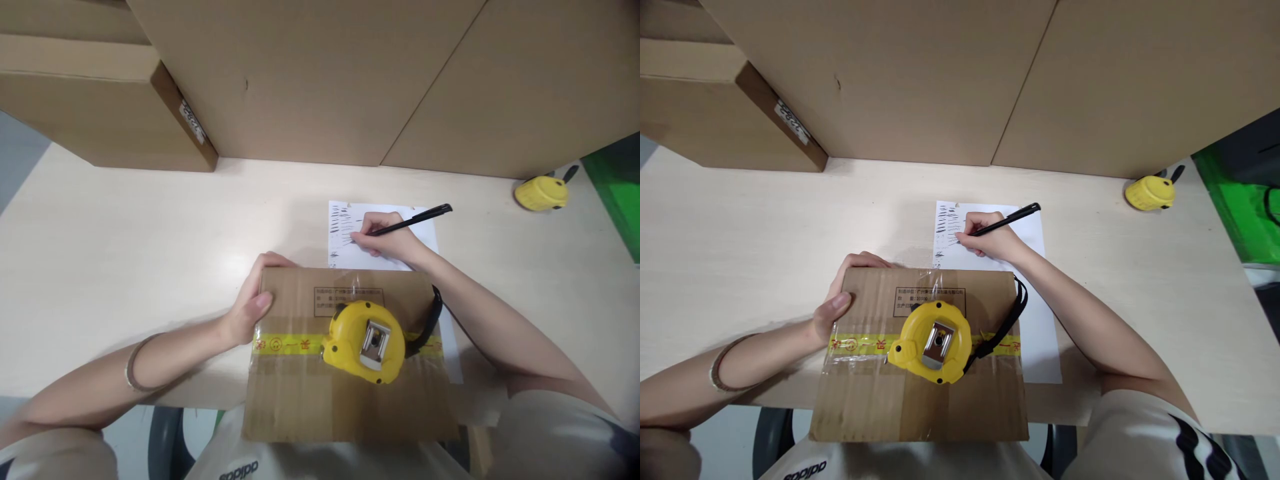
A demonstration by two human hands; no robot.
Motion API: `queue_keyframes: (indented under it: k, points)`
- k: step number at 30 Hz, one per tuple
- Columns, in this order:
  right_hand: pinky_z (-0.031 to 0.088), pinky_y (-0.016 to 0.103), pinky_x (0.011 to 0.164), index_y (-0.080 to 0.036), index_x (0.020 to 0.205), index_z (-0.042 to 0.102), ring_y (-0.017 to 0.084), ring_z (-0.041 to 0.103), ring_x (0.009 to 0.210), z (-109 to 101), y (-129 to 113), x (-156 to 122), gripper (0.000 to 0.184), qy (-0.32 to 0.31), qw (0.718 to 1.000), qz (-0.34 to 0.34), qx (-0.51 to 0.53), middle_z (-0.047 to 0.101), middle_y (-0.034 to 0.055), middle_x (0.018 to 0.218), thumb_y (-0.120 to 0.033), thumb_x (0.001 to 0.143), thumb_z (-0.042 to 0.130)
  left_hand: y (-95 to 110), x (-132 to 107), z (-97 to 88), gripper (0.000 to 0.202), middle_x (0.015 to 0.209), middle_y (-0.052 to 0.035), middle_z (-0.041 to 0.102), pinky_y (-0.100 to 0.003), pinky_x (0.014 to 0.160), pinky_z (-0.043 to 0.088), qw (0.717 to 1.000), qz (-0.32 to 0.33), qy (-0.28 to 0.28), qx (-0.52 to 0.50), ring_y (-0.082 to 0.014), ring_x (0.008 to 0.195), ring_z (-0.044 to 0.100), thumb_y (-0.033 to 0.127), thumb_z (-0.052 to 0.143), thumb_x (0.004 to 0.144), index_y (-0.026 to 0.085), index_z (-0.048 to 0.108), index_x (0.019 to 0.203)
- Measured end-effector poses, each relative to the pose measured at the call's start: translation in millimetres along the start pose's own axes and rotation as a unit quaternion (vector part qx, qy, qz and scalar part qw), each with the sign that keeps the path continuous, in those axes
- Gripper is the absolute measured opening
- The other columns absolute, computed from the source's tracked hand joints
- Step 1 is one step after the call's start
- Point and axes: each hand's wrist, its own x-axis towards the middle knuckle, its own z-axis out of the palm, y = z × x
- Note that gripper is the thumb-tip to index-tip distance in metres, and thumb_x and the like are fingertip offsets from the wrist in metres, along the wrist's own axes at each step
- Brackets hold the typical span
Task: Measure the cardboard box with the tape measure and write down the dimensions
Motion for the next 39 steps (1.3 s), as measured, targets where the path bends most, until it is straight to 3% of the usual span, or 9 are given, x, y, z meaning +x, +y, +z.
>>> queue_keyframes:
  k: [8,21,27,34,39]
  points:
    - [0.037,0.019,0.038,-0.020,0.063,0.052,0.007,0.048,0.041,-0.9,1.6,0.5,0.049,0.002,1.000,-0.003,-0.001,0.058,-0.0023,0.051,-0.042,0.071,0.095,0.0,-1.7,-0.4,0.046,0.118,-0.0081,0.073,-0.037,0.071,0.063,1.000,-0.008,-0.017,-0.011,-0.0255,0.095,0.073,0.062,0.065,0.099,0.027,0.065,0.128]
    - [0.033,0.019,0.037,-0.022,0.063,0.050,0.007,0.045,0.038,-2.2,4.9,2.8,0.035,0.002,1.000,-0.016,-0.018,0.054,-0.0046,0.049,-0.030,0.072,0.083,1.3,0.3,0.5,0.044,0.118,-0.0065,0.073,-0.037,0.078,0.063,1.000,-0.001,-0.018,-0.019,-0.0240,0.097,0.073,0.059,0.068,0.099,0.026,0.067,0.127]
    - [0.031,0.019,0.038,-0.022,0.061,0.050,0.007,0.045,0.039,-2.9,4.0,4.3,0.030,0.003,0.999,-0.026,-0.034,0.052,-0.0049,0.049,-0.027,0.070,0.077,1.7,0.6,0.9,0.043,0.118,-0.0068,0.073,-0.036,0.073,0.062,1.000,-0.003,-0.019,-0.023,-0.0239,0.095,0.073,0.058,0.067,0.099,0.026,0.068,0.127]
    - [0.030,0.021,0.042,-0.023,0.062,0.047,0.008,0.044,0.043,-2.7,6.2,5.5,0.032,0.005,0.997,-0.028,-0.069,0.050,-0.0052,0.050,-0.033,0.070,0.076,-0.2,-1.1,-1.6,0.043,0.119,-0.0068,0.071,-0.038,0.078,0.062,1.000,-0.002,-0.019,-0.014,-0.0244,0.097,0.072,0.058,0.066,0.099,0.026,0.067,0.128]
    - [0.032,0.024,0.047,-0.025,0.068,0.041,0.009,0.040,0.046,-7.5,4.2,4.3,0.041,0.010,0.992,-0.015,-0.123,0.047,-0.0050,0.053,-0.055,0.082,0.066,-2.5,-2.5,-5.2,0.045,0.121,-0.0074,0.070,-0.038,0.082,0.061,1.000,0.000,-0.011,0.011,-0.0244,0.100,0.070,0.061,0.065,0.100,0.025,0.067,0.127]
